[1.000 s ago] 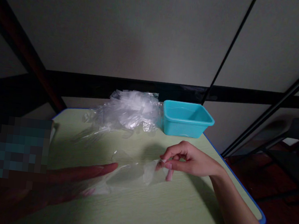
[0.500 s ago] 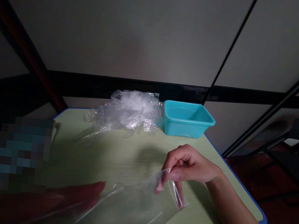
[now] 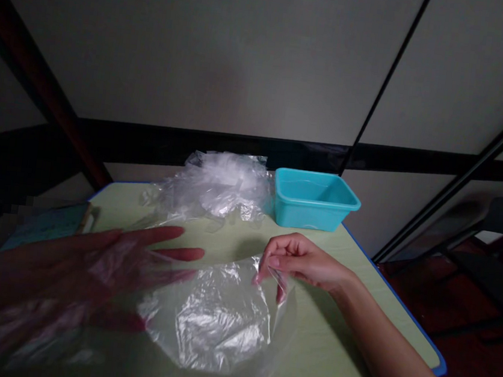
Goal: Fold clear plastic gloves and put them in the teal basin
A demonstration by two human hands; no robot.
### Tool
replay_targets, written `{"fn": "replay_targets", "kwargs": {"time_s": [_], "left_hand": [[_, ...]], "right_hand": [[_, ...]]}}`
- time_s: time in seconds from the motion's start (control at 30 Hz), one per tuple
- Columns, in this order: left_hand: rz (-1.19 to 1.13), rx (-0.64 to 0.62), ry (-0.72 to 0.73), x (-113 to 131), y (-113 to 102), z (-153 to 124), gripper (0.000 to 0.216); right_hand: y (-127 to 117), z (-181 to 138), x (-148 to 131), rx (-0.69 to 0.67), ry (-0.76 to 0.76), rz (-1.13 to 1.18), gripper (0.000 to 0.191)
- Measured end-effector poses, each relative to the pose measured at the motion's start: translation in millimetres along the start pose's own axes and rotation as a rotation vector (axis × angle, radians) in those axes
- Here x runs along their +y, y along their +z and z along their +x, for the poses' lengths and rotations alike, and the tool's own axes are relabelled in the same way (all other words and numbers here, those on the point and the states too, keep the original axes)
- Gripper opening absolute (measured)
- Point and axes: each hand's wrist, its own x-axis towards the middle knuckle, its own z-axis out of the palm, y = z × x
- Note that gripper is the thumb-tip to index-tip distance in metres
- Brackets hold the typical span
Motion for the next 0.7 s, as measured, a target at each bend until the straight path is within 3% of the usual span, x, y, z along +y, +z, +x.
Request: {"fn": "replay_targets", "kwargs": {"time_s": [0.07, 0.2, 0.37, 0.53, 0.7], "left_hand": [[-0.193, -0.269, -0.125, 20, 16, 19, 0.046], [-0.354, -0.387, -0.19, 12, 12, 43, 0.051], [-0.329, -0.31, -0.212, -14, -5, 62, 0.055], [-0.34, -0.237, -0.184, -17, -1, 64, 0.051], [-0.311, 0.018, -0.143, -15, 6, 65, 0.039]], "right_hand": [[-6, 7, 6, 0.031, 0.021, -0.021, 0.022], [-16, 17, 19, 0.101, 0.045, -0.035, 0.023], [-19, 26, 31, 0.18, 0.069, -0.052, 0.025], [-19, 29, 35, 0.269, 0.039, -0.084, 0.026], [-18, 31, 35, 0.347, 0.017, -0.108, 0.029]]}}
